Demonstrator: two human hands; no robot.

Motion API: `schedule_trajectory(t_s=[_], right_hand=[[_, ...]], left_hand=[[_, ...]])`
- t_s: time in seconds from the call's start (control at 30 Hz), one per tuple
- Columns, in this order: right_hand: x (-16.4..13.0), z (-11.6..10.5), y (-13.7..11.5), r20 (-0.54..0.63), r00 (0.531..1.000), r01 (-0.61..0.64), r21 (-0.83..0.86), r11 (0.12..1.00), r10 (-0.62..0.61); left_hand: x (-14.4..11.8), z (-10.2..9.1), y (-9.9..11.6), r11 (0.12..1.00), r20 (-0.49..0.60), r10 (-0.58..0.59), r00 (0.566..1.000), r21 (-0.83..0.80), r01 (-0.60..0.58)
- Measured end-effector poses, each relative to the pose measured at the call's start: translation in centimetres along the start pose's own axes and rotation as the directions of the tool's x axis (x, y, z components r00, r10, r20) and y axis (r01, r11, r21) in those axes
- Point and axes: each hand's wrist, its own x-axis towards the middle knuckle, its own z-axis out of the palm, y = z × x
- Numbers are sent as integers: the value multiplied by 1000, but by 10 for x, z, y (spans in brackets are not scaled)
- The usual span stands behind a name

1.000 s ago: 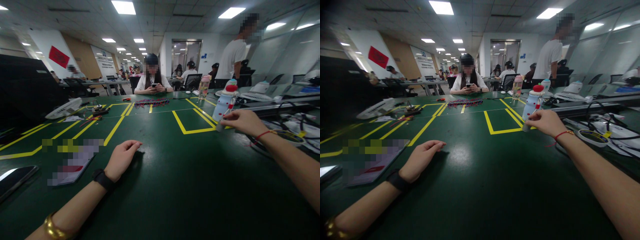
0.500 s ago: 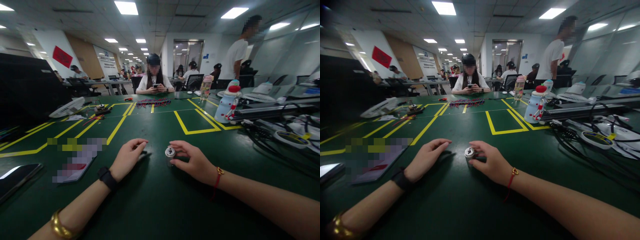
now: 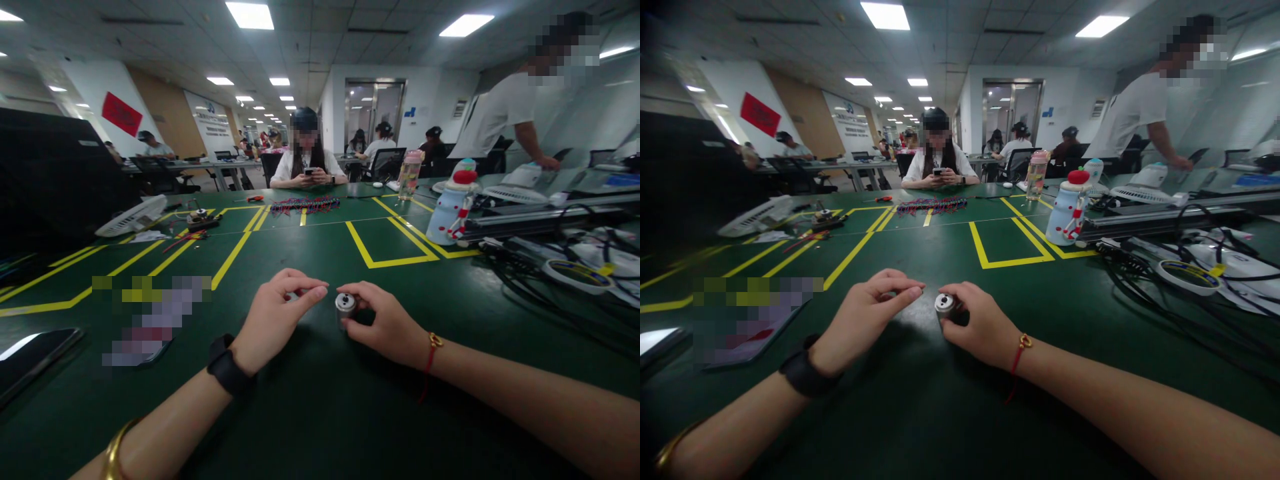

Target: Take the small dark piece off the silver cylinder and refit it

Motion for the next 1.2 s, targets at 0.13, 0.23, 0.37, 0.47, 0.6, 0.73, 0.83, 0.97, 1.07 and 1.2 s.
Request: schedule_trajectory(t_s=[0.13,0.23,0.37,0.47,0.6,0.73,0.83,0.97,1.07,1.2], right_hand=[[0,-1,1,-13,1000,0,-26,1000,0],[-1,-1,2,-6,1000,-10,-2,1000,10],[-2,2,1,36,999,-14,12,1000,13],[0,0,-1,27,1000,-14,-19,1000,15],[10,-39,14,-111,986,-148,-258,955,123],[17,-116,66,-392,887,-425,-485,764,244],[13,-167,110,-477,793,-609,-628,485,379],[6,-194,134,-444,750,-646,-647,404,490],[7,-184,121,-492,746,-657,-656,372,449],[15,-130,73,-415,904,-403,-748,528,103]], left_hand=[[-9,7,-11,987,151,-54,987,157,30],[-16,17,-14,951,163,-53,985,308,0],[-17,23,-13,933,148,-59,987,360,2],[-16,20,-11,945,156,-66,986,328,12],[-12,1,-13,979,124,-131,984,175,109],[-4,-23,-30,959,-34,-282,959,34,283],[1,-31,-47,936,-134,-351,927,-45,348],[1,-28,-56,941,-186,-337,923,-25,338],[0,-25,-52,948,-195,-308,931,18,317],[0,-23,-51,950,-211,-298,931,30,311]])
